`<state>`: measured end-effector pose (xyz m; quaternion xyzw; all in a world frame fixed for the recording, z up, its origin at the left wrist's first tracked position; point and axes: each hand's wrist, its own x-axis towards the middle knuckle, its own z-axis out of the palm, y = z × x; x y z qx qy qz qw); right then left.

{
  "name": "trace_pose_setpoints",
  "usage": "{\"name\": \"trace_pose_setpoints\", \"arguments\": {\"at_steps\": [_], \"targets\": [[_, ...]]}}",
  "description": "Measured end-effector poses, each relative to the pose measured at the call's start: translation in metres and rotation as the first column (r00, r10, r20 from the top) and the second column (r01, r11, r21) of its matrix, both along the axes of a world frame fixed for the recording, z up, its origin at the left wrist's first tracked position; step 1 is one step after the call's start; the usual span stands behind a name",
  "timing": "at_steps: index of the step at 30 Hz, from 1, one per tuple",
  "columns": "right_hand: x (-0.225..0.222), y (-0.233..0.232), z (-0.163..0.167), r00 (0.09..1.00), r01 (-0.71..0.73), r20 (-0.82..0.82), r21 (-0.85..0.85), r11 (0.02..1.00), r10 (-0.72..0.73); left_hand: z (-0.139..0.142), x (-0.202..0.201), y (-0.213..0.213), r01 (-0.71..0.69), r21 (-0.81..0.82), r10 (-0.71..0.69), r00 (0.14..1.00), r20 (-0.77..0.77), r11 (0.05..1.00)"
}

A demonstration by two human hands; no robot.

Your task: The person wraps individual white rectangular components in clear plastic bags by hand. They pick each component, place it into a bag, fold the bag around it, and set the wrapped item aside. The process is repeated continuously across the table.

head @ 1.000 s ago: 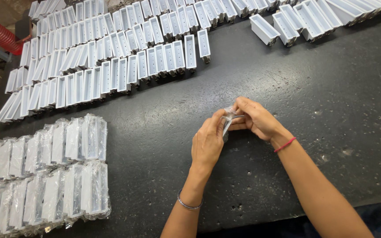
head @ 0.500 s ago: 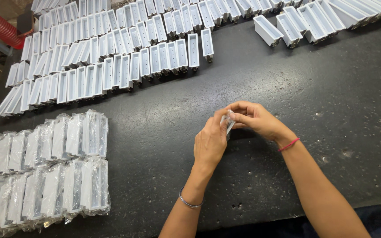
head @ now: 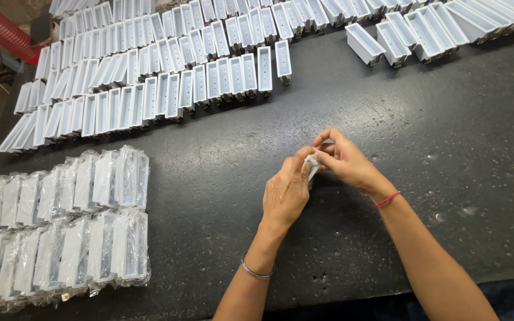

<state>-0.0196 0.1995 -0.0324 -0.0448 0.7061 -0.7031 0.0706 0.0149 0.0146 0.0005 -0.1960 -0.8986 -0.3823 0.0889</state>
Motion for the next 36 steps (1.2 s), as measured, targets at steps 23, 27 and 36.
{"name": "trace_pose_setpoints", "arguments": {"at_steps": [23,27,36], "targets": [[0.006,-0.002,0.018,0.996,-0.073,0.052,0.004,0.997,0.073,0.006,-0.001,0.004,-0.078,0.021,0.076,0.996,0.045,0.997],[0.005,-0.003,0.016,0.994,-0.111,0.011,-0.080,0.991,0.113,0.004,-0.001,0.003,-0.082,0.029,0.081,0.996,0.037,0.996],[0.010,-0.003,0.015,0.995,-0.091,0.049,-0.004,0.996,0.091,0.003,-0.001,-0.005,-0.147,0.089,0.131,0.977,0.167,0.985]]}}
